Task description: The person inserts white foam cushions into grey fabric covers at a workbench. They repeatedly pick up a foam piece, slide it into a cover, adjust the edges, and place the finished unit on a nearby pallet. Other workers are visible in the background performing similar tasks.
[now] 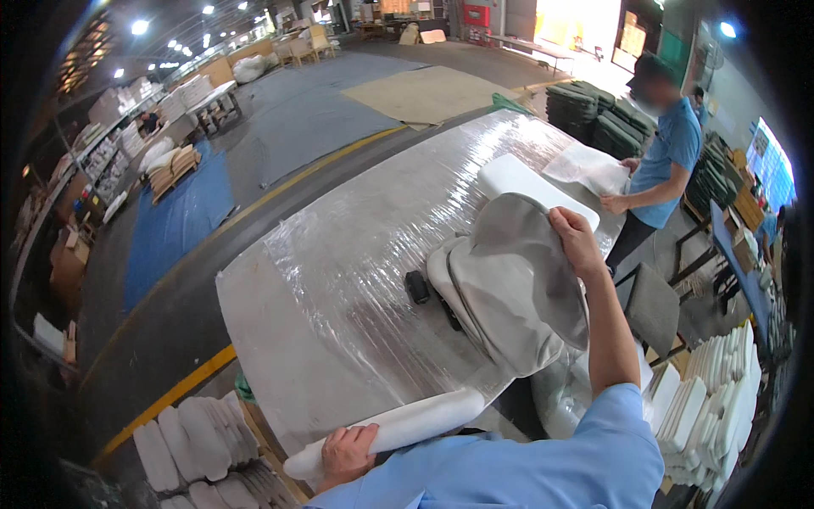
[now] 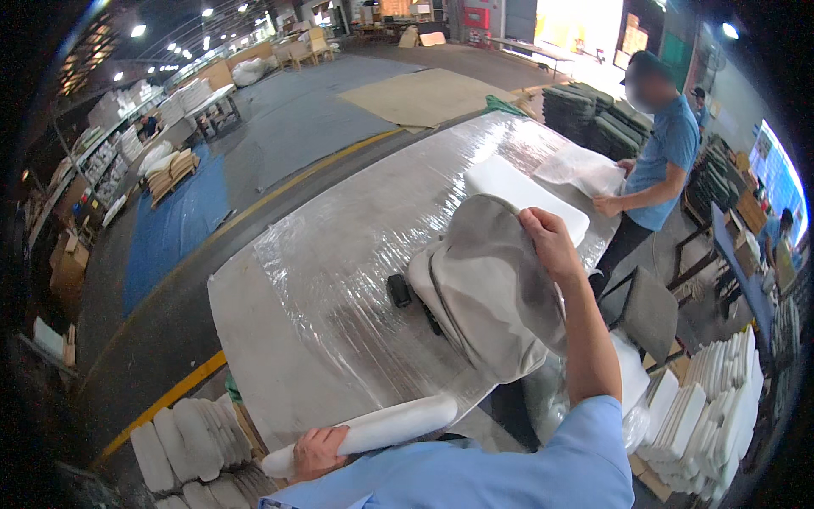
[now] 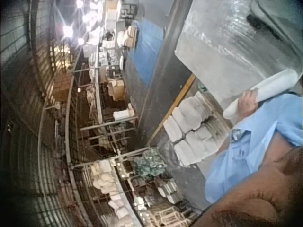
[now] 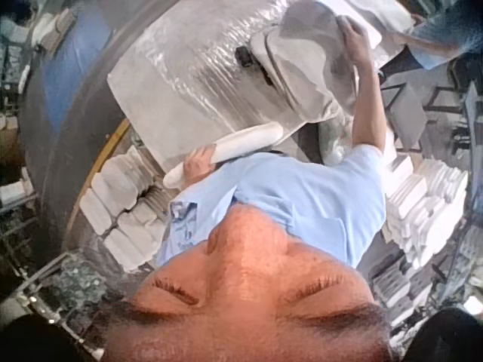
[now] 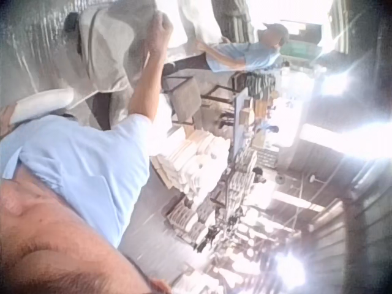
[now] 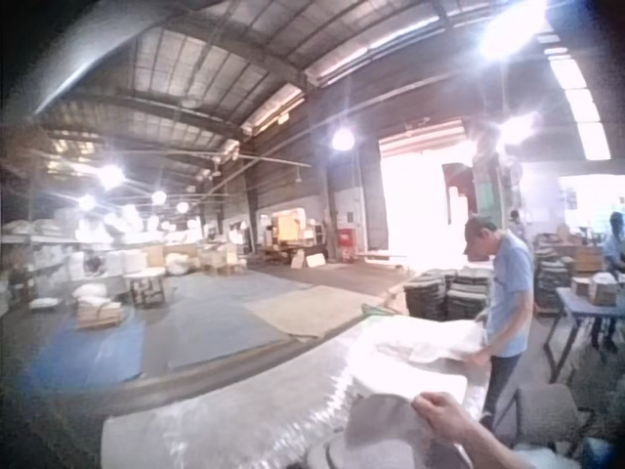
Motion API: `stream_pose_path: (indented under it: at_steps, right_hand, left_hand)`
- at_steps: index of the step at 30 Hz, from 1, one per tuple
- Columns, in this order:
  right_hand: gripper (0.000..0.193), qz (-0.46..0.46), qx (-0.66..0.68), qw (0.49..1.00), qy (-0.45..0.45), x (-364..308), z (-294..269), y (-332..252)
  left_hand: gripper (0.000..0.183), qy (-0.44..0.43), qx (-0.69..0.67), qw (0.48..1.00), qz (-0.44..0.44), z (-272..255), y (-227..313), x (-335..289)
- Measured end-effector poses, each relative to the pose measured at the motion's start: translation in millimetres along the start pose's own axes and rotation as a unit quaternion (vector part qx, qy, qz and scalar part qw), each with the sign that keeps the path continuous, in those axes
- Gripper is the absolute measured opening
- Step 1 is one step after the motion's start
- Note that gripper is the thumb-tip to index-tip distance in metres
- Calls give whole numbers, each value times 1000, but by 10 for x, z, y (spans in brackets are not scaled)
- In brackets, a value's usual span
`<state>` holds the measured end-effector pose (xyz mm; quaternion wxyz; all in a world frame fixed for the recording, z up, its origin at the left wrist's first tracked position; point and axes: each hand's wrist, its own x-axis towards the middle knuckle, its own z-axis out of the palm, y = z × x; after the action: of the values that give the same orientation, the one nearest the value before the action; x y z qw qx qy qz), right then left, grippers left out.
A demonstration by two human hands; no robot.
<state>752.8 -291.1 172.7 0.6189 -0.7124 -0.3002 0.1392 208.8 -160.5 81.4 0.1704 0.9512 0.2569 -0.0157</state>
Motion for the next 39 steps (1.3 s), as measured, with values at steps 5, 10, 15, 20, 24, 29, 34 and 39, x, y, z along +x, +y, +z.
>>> stream_pose_path:
  at_steps: [5, 10, 15, 20, 24, 29, 34, 39]
  right_hand:
    - [30, -50, 81, 993, -64, -227, 111, -607]
    - [29, -96, 184, 958, -200, -236, 747, -683]
    - [30, -114, 228, 923, -288, -335, 1269, -685]
    - [38, -90, 260, 896, -348, -384, 1384, -517]
    - [69, -84, 203, 895, -389, -464, 1522, -646]
    - [44, -145, -73, 871, -464, -513, 1692, -974]
    - [31, -159, -171, 843, -485, -518, 1850, -1016]
    - [27, -253, -178, 828, -468, -656, 2318, -1117]
  left_hand:
    - [59, -55, -23, 998, 0, 86, -45, 11]
    - [64, -116, -305, 945, -3, -102, -337, 178]
    - [48, 66, -528, 847, 9, -370, -45, 680]
    - [30, 187, -564, 804, -6, -424, -39, 735]
    - [23, 314, -383, 868, 38, -629, -18, 745]
    - [31, 380, -176, 907, 31, -822, -20, 763]
    - [46, 443, -45, 895, -10, -853, -187, 655]
    - [49, 472, -7, 880, -52, -824, -149, 605]
